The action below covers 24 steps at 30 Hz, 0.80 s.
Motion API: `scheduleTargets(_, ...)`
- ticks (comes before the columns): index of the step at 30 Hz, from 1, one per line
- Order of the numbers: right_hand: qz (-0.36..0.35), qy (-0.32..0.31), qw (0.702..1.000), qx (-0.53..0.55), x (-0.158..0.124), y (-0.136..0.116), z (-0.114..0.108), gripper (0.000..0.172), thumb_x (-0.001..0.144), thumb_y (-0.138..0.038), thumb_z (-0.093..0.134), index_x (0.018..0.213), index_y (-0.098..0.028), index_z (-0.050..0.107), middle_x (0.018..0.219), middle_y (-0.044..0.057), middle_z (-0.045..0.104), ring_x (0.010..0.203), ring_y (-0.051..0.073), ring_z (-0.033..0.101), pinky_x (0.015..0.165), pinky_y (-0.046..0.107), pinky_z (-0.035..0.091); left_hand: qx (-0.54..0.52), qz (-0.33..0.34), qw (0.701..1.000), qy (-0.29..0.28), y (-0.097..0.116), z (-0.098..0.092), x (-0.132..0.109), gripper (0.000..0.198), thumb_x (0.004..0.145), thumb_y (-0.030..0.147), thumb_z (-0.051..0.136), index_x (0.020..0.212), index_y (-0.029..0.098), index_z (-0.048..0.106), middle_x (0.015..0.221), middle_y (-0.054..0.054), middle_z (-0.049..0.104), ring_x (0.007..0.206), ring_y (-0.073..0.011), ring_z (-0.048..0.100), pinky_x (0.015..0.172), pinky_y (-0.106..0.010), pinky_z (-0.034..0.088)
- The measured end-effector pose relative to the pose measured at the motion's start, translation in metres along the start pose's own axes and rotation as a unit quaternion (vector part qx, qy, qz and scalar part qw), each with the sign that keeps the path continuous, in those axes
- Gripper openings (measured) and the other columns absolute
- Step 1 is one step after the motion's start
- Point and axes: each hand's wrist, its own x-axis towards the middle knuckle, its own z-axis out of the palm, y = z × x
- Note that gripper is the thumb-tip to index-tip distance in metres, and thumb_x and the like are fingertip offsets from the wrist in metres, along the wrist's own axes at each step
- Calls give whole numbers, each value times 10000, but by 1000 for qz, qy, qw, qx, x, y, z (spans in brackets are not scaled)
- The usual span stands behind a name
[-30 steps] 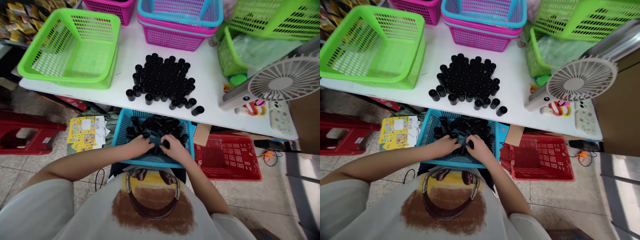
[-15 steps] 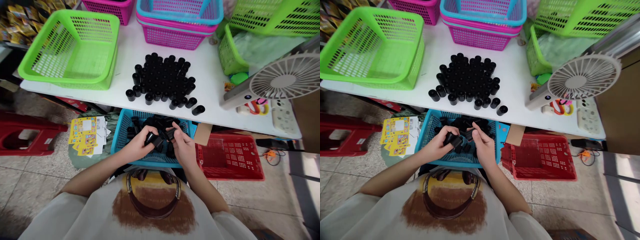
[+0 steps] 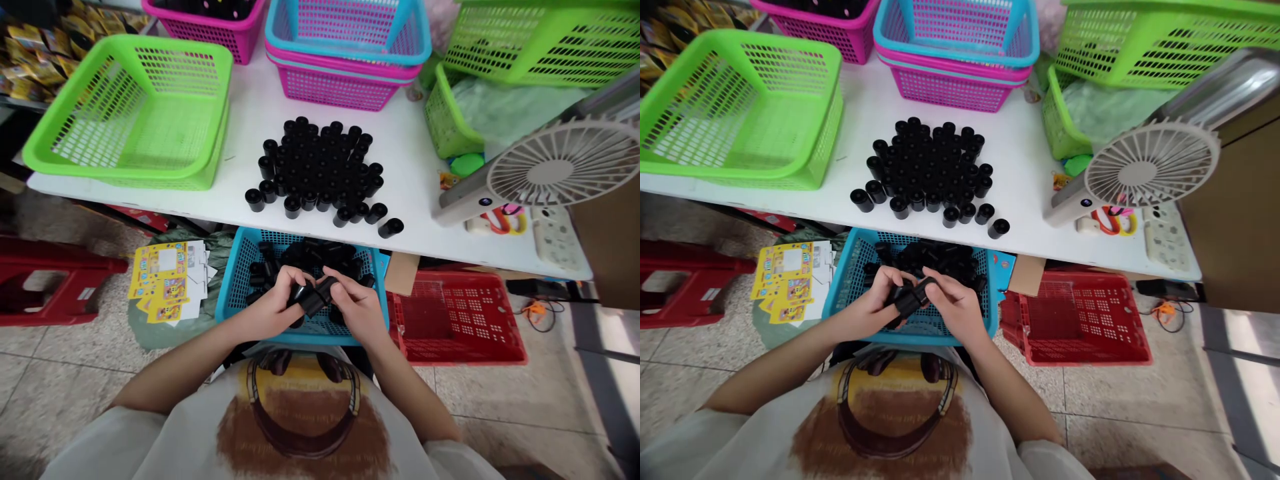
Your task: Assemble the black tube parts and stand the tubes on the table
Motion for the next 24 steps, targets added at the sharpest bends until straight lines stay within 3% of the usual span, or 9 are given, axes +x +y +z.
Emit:
scheduleTargets(4,-154,-104,975,-119,2,-9,-5,459,837,-642,810,1090,-263,758,1122,89,739,1006,224,723,830,347,629,101,-25,995,9,-1,-5,2,276,952,220,552,1088,266,317,1245,-74,518,897,-134,566,802,-293,509)
scheduleTargets(7,-226,-219,907,-279,-1,-14,-6,315,925,-524,771,1076,-250,744,1046,87,742,999,225,713,879,365,611,159,-86,981,-65,0,-12,1,284,915,243,588,1126,247,399,1078,-25,538,859,-155,551,772,-291,492)
scheduleTargets(9,-270,-240,863,-354,-5,-16,-4,251,996,-457,696,1101,-233,744,1038,99,755,1002,229,711,899,377,605,171,-106,973,-114,2,-19,-2,269,920,269,601,1129,243,433,989,7,525,786,-144,515,705,-269,462)
scheduleTargets(11,-303,-230,846,-374,-8,-18,-4,218,1028,-407,651,1109,-223,736,1017,98,764,979,223,712,884,372,610,165,-101,971,-139,5,-27,-5,312,916,313,654,1142,244,451,934,30,488,736,-128,468,659,-250,430)
scheduleTargets(14,-321,-186,859,-354,-4,-22,-13,202,1044,-326,607,1207,-257,705,1041,75,767,960,202,723,854,358,621,58,-127,981,-133,9,-36,-9,401,922,367,707,1196,268,432,896,45,453,670,-105,442,590,-231,411)
scheduleTargets(16,-338,-121,868,-344,6,-24,-27,250,1045,-334,619,1289,-304,666,1079,56,770,990,203,734,887,382,622,-100,-153,981,-69,12,-36,-10,399,925,352,706,1193,294,417,964,25,489,692,-107,492,560,-221,436)
scheduleTargets(19,-370,65,860,-344,32,-24,-51,296,966,-445,747,1215,-312,660,1097,55,775,1075,255,726,987,472,593,-310,-146,937,65,17,-29,-6,395,873,288,744,1153,293,465,1125,-19,537,784,-132,565,529,-216,470)
scheduleTargets(21,-354,183,849,-346,53,-21,-63,370,914,-512,788,1164,-277,649,1117,91,767,1147,302,695,1006,523,571,-376,-135,910,108,19,-22,-1,384,855,274,774,1139,277,515,1154,-31,570,771,-133,577,506,-215,469)
scheduleTargets(24,-295,235,828,-415,78,-14,-71,472,940,-580,725,1251,-233,649,1130,138,749,1215,351,612,1046,598,502,-421,-119,890,128,21,-14,3,365,864,328,814,1134,276,574,1217,-33,628,722,-118,577,493,-222,475)
